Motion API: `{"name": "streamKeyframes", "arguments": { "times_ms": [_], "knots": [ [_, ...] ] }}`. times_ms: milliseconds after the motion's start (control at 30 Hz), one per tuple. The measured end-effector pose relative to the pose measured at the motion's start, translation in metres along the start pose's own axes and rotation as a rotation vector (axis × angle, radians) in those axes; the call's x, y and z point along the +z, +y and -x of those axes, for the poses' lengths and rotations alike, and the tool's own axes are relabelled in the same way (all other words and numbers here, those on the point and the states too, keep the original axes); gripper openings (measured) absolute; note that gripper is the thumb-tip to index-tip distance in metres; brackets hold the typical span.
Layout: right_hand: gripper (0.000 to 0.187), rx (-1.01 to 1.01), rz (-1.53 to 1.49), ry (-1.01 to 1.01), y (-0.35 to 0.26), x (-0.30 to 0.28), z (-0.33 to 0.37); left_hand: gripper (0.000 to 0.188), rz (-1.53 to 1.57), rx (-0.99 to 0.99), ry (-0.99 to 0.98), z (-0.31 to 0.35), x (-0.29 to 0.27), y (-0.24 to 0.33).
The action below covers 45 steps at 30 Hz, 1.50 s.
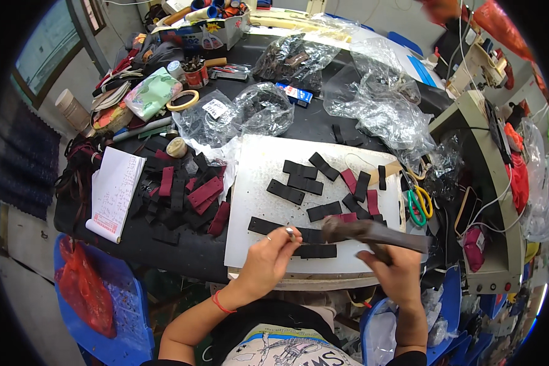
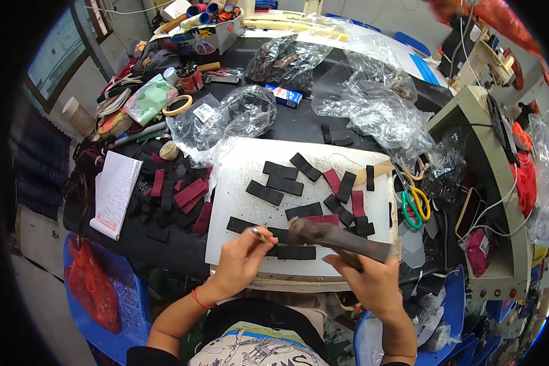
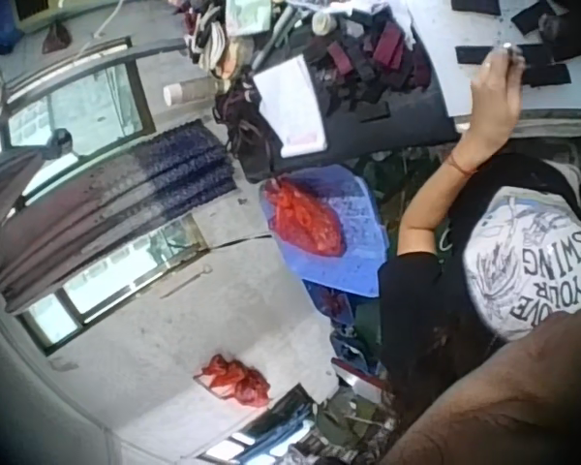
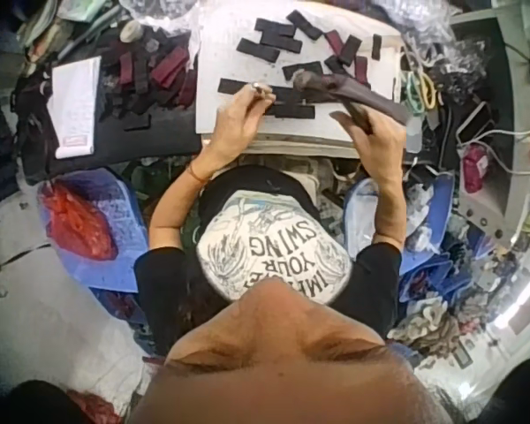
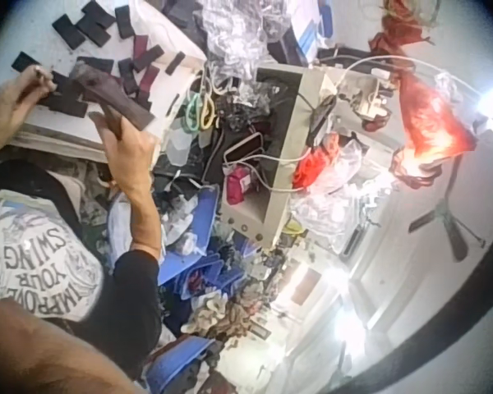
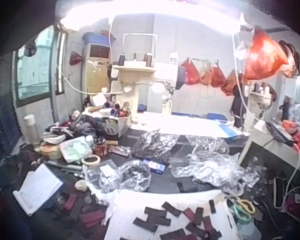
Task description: The person repeatedly places small metal fasteners onto rectangular fabric pieces and strikes them with a hammer to secure them. They handle black and maroon fabric pieces one at a time, moving finished pieces aside and continuing the process on a cluttered workbench.
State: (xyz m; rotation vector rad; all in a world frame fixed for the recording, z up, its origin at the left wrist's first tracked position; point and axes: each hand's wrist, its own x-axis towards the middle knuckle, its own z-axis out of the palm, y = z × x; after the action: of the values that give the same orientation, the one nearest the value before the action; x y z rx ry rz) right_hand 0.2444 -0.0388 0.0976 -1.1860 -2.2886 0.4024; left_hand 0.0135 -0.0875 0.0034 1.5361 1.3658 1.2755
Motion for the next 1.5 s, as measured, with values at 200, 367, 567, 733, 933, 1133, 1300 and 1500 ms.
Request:
{"name": "streamKeyframes", "arguments": {
  "times_ms": [200,367,567,733,933,1133,1300,1500],
  "knots": [
    [0.012,-0.026,-0.187,0.091,-0.017,-0.013,-0.003,0.027,-0.23,0.156,-0.097,0.004,0.004,0.011],
    [0.02,-0.019,0.173,-0.241,-0.015,-0.007,-0.01,0.02,-0.004,-0.026,0.043,-0.005,0.003,0.002],
    [0.023,0.069,0.03,-0.165,-0.004,0.005,0.008,0.017,0.203,-0.132,-0.108,-0.011,-0.01,-0.005],
    [0.027,0.053,0.021,-0.146,-0.003,0.003,0.008,0.017,-0.021,0.027,-0.112,-0.004,-0.009,0.001],
    [0.02,0.146,-0.278,0.097,-0.028,-0.019,0.009,0.02,-0.322,0.261,-0.125,0.008,0.001,0.003],
    [0.018,-0.116,0.156,-0.098,-0.021,-0.004,-0.016,0.023,-0.022,0.001,-0.032,-0.005,-0.003,0.004],
    [0.022,-0.125,0.139,-0.187,-0.015,0.018,-0.002,0.027,0.557,-0.22,0.212,-0.004,-0.029,-0.002],
    [0.03,-0.218,0.147,-0.335,-0.023,0.047,-0.01,0.03,0.474,-0.221,0.168,0.015,-0.049,-0.009]
  ]
}}
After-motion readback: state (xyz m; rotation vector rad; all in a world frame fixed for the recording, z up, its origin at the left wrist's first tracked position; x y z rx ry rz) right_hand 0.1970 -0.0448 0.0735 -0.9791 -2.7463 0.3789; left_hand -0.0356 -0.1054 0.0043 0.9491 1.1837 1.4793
